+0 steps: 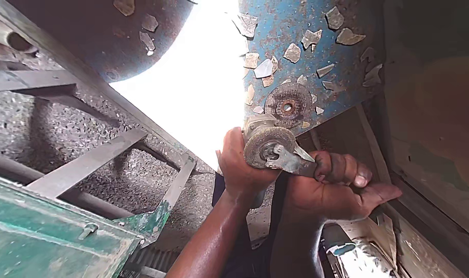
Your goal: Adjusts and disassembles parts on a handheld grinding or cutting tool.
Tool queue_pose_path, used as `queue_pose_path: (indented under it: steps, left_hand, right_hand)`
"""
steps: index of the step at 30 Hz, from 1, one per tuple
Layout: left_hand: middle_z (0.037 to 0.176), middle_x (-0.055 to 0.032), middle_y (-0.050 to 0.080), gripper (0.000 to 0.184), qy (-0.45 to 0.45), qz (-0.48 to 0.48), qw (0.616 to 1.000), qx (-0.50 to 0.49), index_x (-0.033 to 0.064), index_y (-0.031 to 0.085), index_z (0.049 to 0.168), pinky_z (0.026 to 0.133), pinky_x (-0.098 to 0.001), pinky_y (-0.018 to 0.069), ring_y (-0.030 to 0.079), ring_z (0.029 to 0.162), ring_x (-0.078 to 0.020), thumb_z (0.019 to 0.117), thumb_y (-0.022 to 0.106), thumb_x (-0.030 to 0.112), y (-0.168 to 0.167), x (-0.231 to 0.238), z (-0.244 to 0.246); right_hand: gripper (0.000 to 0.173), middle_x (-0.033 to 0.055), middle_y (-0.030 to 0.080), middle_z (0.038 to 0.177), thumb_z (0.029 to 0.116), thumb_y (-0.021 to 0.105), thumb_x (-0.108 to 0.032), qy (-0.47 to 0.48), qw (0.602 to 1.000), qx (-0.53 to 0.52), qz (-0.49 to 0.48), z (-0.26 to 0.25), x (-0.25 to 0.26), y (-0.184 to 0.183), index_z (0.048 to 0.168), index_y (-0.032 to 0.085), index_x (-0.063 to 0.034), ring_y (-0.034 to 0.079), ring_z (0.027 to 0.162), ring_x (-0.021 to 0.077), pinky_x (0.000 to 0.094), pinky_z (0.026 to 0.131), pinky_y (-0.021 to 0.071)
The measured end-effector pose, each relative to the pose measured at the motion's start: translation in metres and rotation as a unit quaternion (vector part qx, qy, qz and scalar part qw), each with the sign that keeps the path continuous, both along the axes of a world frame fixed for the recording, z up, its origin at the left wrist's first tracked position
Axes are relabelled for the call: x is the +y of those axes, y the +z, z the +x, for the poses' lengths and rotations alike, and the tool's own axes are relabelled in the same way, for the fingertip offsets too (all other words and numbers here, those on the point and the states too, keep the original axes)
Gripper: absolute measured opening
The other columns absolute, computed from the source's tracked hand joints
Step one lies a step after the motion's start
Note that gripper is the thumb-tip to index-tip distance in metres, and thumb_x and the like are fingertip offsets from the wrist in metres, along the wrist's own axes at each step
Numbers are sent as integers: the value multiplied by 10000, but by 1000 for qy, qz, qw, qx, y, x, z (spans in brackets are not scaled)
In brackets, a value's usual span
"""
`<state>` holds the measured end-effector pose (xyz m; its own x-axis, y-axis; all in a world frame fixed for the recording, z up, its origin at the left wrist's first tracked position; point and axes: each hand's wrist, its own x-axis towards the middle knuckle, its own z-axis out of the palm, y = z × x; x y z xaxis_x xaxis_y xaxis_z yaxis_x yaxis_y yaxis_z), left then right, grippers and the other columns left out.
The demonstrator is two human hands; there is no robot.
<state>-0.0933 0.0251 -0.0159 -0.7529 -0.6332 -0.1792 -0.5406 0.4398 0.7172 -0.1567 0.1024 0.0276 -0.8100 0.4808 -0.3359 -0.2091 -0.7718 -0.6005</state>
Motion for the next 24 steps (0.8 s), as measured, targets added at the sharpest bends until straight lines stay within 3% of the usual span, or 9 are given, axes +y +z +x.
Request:
queue_pose_path:
  steps: [3, 8, 11, 13, 16, 17, 19, 20, 24]
  left_hand:
    - [955, -68, 711, 721, -9, 1, 1000, 5, 21, 625, 1116, 760, -392, 574, 691, 889, -130, 667, 791, 560, 1, 0, 1]
    - [1041, -91, 723, 788, -21, 29, 999, 9, -8, 615, 1210, 847, -361, 573, 689, 972, -134, 658, 832, 511, 0, -3, 3]
    - [1095, -19, 704, 792, -36, 42, 997, -52, 81, 643, 1224, 901, -360, 554, 657, 1047, -123, 626, 860, 551, -36, 19, 47]
    - [1074, -11, 704, 757, -40, 20, 998, -39, 109, 675, 1191, 887, -357, 550, 654, 1040, -131, 630, 854, 586, -55, 31, 67]
    - [1014, -65, 719, 680, -57, 43, 997, -41, 17, 657, 1160, 899, -390, 573, 680, 1003, -162, 672, 879, 435, -5, 4, 19]
    - [1009, -66, 720, 670, -56, 27, 998, -13, 13, 659, 1154, 901, -382, 569, 679, 1000, -163, 686, 868, 444, -5, 2, 18]
    - [1043, -44, 711, 727, -33, -38, 995, 91, 45, 669, 1187, 909, -331, 539, 657, 1018, -140, 722, 790, 590, -38, 13, 35]
    - [1072, -55, 706, 781, -27, -30, 996, 78, 38, 650, 1217, 930, -319, 535, 651, 1040, -134, 714, 780, 621, -36, 12, 32]
    - [1060, -133, 705, 867, -15, 39, 999, -17, -54, 606, 1226, 916, -303, 566, 681, 1000, -134, 632, 869, 521, 9, -4, 0]
  right_hand:
    - [825, -29, 364, 474, 1003, 64, -706, 0, 998, 39, 48, 7, 1, -3, 612, 456, -95, 423, 409, 115, 271, 453, 420]
    - [686, -26, 371, 495, 1067, 197, -571, -25, 994, 78, 69, 20, -7, -12, 664, 465, -85, 445, 433, 116, 271, 492, 451]
    - [692, -24, 371, 493, 1075, 136, -540, -48, 994, 53, 81, 18, -14, -13, 705, 482, -69, 442, 426, 117, 273, 484, 452]
    - [738, -28, 378, 490, 1069, 55, -558, -64, 990, 28, 123, 11, -16, -14, 734, 498, -72, 445, 427, 106, 264, 468, 454]
    - [709, -43, 409, 492, 1058, 93, -590, -56, 996, 57, 43, 9, -16, -14, 887, 530, -58, 454, 409, 66, 230, 457, 438]
    - [718, -44, 414, 489, 1063, 89, -582, -57, 996, 48, 48, 8, -17, -14, 886, 541, -53, 456, 408, 62, 225, 456, 443]
    - [741, -33, 402, 482, 1071, 62, -542, -57, 995, 27, 73, 5, -19, -14, 834, 546, -33, 459, 414, 72, 229, 461, 454]
    - [748, -36, 407, 484, 1068, 62, -557, -52, 997, 31, 56, 4, -18, -15, 840, 547, -36, 459, 416, 68, 225, 463, 447]
    - [709, -62, 397, 501, 1049, 119, -626, -47, 997, 64, -19, 2, -15, -16, 898, 550, -84, 427, 399, 57, 215, 437, 406]
